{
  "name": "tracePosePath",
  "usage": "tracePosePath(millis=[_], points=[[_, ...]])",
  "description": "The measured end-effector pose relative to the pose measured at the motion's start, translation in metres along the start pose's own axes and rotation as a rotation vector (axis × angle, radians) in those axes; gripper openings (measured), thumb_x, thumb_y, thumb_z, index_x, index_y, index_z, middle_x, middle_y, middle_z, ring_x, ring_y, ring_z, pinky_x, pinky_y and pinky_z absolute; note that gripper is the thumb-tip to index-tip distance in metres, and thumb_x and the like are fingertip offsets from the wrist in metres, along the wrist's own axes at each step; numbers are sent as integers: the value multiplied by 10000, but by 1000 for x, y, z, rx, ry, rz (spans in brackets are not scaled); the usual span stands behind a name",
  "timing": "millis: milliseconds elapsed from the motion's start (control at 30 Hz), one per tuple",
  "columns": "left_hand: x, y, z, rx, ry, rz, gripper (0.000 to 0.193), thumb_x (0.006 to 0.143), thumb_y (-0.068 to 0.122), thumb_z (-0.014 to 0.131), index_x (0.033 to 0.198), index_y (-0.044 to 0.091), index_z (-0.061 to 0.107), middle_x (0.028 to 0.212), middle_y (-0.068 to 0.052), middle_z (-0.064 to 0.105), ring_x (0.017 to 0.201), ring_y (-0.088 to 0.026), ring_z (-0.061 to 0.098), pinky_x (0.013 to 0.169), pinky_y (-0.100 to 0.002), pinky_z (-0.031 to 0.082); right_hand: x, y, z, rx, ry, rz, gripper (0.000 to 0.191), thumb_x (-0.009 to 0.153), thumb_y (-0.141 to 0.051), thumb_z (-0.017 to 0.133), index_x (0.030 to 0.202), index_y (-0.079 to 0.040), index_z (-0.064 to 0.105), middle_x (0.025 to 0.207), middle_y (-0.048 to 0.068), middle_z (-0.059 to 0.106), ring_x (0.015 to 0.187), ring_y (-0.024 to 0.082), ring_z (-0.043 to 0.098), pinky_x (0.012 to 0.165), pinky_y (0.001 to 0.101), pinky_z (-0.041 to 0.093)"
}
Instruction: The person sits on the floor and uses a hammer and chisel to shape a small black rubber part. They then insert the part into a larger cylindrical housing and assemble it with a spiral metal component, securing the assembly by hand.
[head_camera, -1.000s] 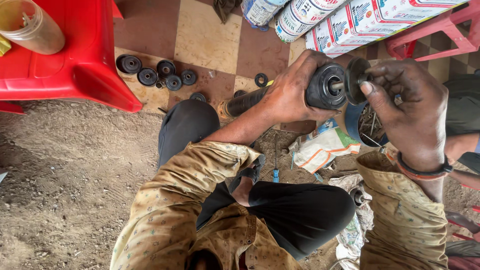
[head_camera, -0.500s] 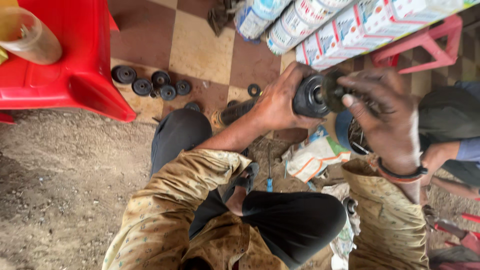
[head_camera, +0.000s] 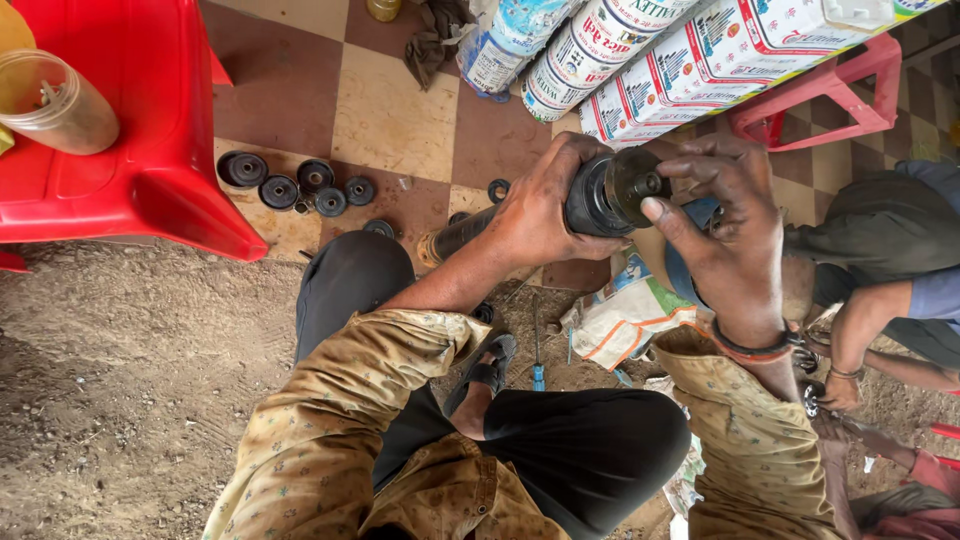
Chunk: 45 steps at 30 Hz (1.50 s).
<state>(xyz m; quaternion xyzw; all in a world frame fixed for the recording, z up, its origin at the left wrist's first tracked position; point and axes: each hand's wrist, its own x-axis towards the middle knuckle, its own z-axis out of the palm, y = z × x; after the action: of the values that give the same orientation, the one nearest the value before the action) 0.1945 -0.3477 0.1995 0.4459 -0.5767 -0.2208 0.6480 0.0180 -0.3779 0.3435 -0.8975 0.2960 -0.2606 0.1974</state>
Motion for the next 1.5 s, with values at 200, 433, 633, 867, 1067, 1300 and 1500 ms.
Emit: tracePosePath(millis=[200, 433, 633, 867, 1067, 1300, 1500], points=[[-5, -5, 1, -2, 10, 21, 929, 628, 365, 998, 1350, 44, 511, 1298, -110, 553, 1238, -328, 634, 1015, -443, 546, -6, 16, 19, 107, 53, 24, 250, 966, 25, 806, 1172, -31, 675, 1372, 74, 545, 1118, 128, 590, 979, 245, 506], [-9, -8, 1, -8, 47, 52, 868, 663, 352, 995, 1324, 57, 517, 1274, -107, 574, 1224, -304, 652, 1018, -439, 557, -13, 25, 46, 123, 114, -52, 224, 975, 57, 766, 1147, -17, 643, 1367, 79, 534, 1298, 161, 569, 1120, 299, 492], [-12, -12, 3, 3, 81, 64, 844, 691, 355, 987, 1329, 51, 525, 1294, -113, 577, 1203, -316, 673, 975, -429, 574, -19, 28, 55, 406, 108, 53, 250, 1012, 45, 723, 1239, 1, 628, 1421, 76, 518, 1367, 182, 536, 1162, 334, 493], [-11, -14, 5, 14, 69, 79, 884, 667, 394, 991, 1325, 46, 514, 1295, -125, 561, 1211, -321, 660, 976, -437, 578, -20, 26, 58, 357, 140, -49, 235, 1042, 50, 727, 1268, 20, 671, 1383, 102, 560, 1349, 196, 558, 1176, 334, 468], [-8, -14, 3, 16, 17, 23, 938, 623, 417, 992, 1337, 40, 514, 1274, -111, 564, 1191, -320, 659, 985, -449, 570, -13, 12, 46, 311, 325, -98, 155, 1069, -24, 737, 1217, -3, 696, 1296, 107, 671, 1220, 187, 639, 1055, 314, 523], [-7, -16, 4, 1, 35, 71, 910, 659, 421, 988, 1339, 49, 512, 1289, -100, 564, 1214, -305, 659, 1008, -430, 566, 4, -19, 0, 514, 513, -71, 202, 983, -73, 758, 1173, -9, 728, 1202, 113, 706, 965, 165, 644, 841, 269, 525], [-9, -14, -3, 20, 87, 59, 917, 661, 416, 994, 1345, 43, 510, 1288, -108, 566, 1214, -318, 655, 999, -436, 569, -4, -10, 44, 473, 301, -41, 187, 998, -48, 734, 1173, -1, 691, 1309, 85, 643, 1238, 165, 620, 1076, 291, 511]])
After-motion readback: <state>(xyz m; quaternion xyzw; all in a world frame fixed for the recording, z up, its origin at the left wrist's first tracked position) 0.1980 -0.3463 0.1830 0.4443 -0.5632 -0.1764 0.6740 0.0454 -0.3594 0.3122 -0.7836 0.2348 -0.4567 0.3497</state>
